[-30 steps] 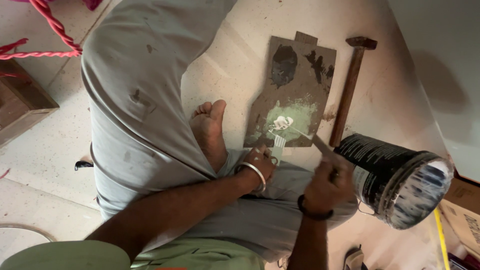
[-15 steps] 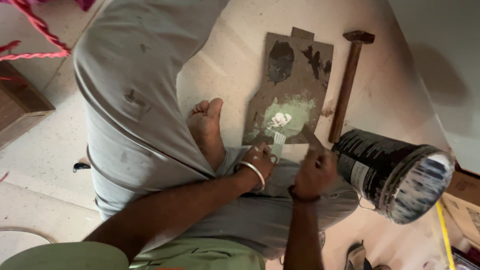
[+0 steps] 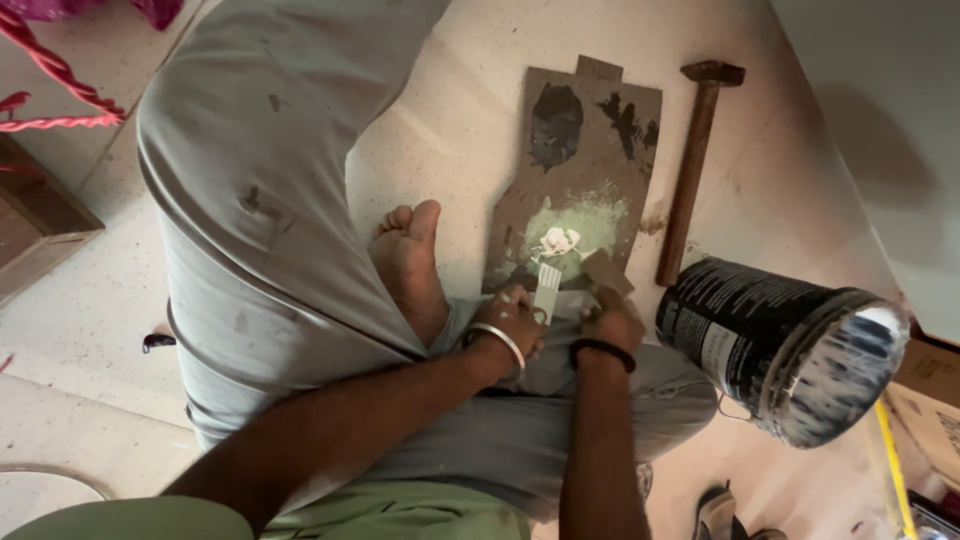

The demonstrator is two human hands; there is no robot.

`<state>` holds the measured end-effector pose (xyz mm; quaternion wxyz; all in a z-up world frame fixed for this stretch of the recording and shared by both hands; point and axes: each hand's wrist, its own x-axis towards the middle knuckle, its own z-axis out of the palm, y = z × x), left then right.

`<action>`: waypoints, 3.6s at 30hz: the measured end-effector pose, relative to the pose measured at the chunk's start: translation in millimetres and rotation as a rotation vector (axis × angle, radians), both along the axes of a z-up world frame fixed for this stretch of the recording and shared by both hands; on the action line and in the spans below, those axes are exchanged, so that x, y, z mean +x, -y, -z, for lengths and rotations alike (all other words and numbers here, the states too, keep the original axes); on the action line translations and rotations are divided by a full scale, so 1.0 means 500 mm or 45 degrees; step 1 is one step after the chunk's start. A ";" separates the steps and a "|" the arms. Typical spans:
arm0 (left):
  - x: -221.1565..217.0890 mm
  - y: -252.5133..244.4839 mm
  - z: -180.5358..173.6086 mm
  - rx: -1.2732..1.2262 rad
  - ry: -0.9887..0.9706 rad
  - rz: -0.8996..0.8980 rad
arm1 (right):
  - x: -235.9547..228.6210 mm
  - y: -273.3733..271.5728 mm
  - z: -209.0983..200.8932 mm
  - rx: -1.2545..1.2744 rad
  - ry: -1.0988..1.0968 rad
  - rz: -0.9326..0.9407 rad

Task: The recorder is mixing and preparing putty or wall filler on a board using hands and small tools.

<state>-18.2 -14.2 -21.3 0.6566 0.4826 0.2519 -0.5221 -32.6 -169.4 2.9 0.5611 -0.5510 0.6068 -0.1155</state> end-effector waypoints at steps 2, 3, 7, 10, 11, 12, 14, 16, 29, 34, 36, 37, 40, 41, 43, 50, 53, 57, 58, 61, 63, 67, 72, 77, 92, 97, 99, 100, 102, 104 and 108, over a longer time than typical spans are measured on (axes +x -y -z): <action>-0.013 0.008 0.021 0.007 0.062 -0.025 | 0.004 0.003 -0.010 -0.113 -0.050 0.192; -0.003 0.002 0.013 0.008 0.066 -0.026 | -0.001 0.008 -0.020 -0.111 -0.046 0.192; 0.011 -0.014 -0.017 0.075 0.109 0.027 | -0.003 -0.025 -0.105 -0.344 0.090 -0.099; 0.008 -0.013 -0.016 0.137 0.202 0.070 | -0.040 -0.013 -0.127 -0.709 -0.037 -0.526; 0.005 -0.012 -0.013 0.161 0.258 0.073 | -0.063 0.004 -0.122 -0.917 -0.178 -0.797; 0.004 -0.011 -0.006 0.160 0.262 0.074 | -0.052 -0.019 -0.147 -0.918 -0.175 -0.794; 0.000 -0.008 0.006 0.168 0.356 0.092 | -0.031 -0.062 -0.198 -1.267 0.086 -1.269; 0.001 -0.011 -0.002 0.176 0.375 0.118 | -0.033 -0.073 -0.215 -1.297 0.072 -1.296; -0.022 -0.015 0.021 0.252 0.804 0.116 | -0.044 -0.080 -0.160 -1.303 -0.204 -0.794; -0.026 -0.021 0.056 0.161 1.013 0.138 | -0.048 -0.084 -0.148 -1.520 -0.094 -1.009; -0.021 -0.026 0.060 0.127 1.007 0.185 | -0.059 -0.063 -0.132 -1.618 -0.188 -0.926; -0.020 -0.027 0.070 0.141 0.940 0.173 | -0.070 -0.045 -0.123 -1.396 -0.173 -0.715; -0.005 -0.043 0.109 0.169 0.836 0.120 | -0.082 -0.031 -0.146 -1.065 -0.088 -0.427; 0.002 -0.045 0.124 0.172 0.779 0.040 | -0.085 -0.030 -0.163 -0.979 -0.032 -0.384; 0.033 -0.049 0.087 0.171 0.730 0.040 | -0.099 -0.023 -0.154 -1.107 -0.001 -0.440; 0.036 -0.051 0.053 0.095 0.576 -0.010 | -0.110 -0.121 -0.076 -1.261 0.126 -0.836; 0.039 -0.047 0.029 0.127 0.525 -0.006 | -0.091 -0.143 -0.119 -1.121 0.301 -0.876; 0.045 -0.078 0.095 0.269 0.608 0.074 | -0.126 -0.114 -0.063 -1.034 0.407 -0.809; 0.050 -0.082 0.101 0.293 0.707 0.100 | -0.134 -0.101 -0.032 -0.908 0.340 -0.692; 0.076 -0.096 0.112 0.276 0.822 0.061 | -0.142 -0.064 0.030 -0.601 0.311 -0.485; 0.100 -0.109 0.084 0.239 0.835 -0.010 | -0.135 -0.048 0.031 -0.414 0.335 -0.402; 0.132 -0.097 -0.017 -0.014 0.784 -0.112 | -0.113 -0.018 -0.014 -0.271 0.513 -0.494; 0.145 -0.067 -0.048 0.800 1.609 0.468 | -0.083 0.016 -0.059 -0.371 0.316 -0.653; 0.147 -0.067 -0.029 0.750 1.882 0.362 | -0.035 0.046 -0.080 -0.774 -0.023 -0.930; 0.163 -0.018 0.015 0.663 1.720 -0.002 | 0.016 0.043 0.049 -0.316 0.130 -0.583; 0.150 -0.001 0.030 0.642 1.815 0.081 | 0.030 -0.005 0.067 -0.308 0.139 -0.544; 0.149 0.000 0.024 0.630 1.862 0.095 | 0.032 -0.008 0.070 -0.282 0.149 -0.533; 0.148 0.003 0.024 0.628 1.852 0.105 | 0.033 -0.008 0.063 -0.260 0.140 -0.538; 0.146 0.005 0.026 0.631 1.840 0.112 | 0.032 -0.018 0.035 -0.235 0.131 -0.550; 0.145 0.001 0.030 0.670 1.804 0.141 | 0.032 -0.041 -0.008 -0.610 0.148 -0.669; 0.144 -0.006 0.037 0.661 1.810 0.115 | -0.003 -0.055 0.027 -1.302 0.054 -1.064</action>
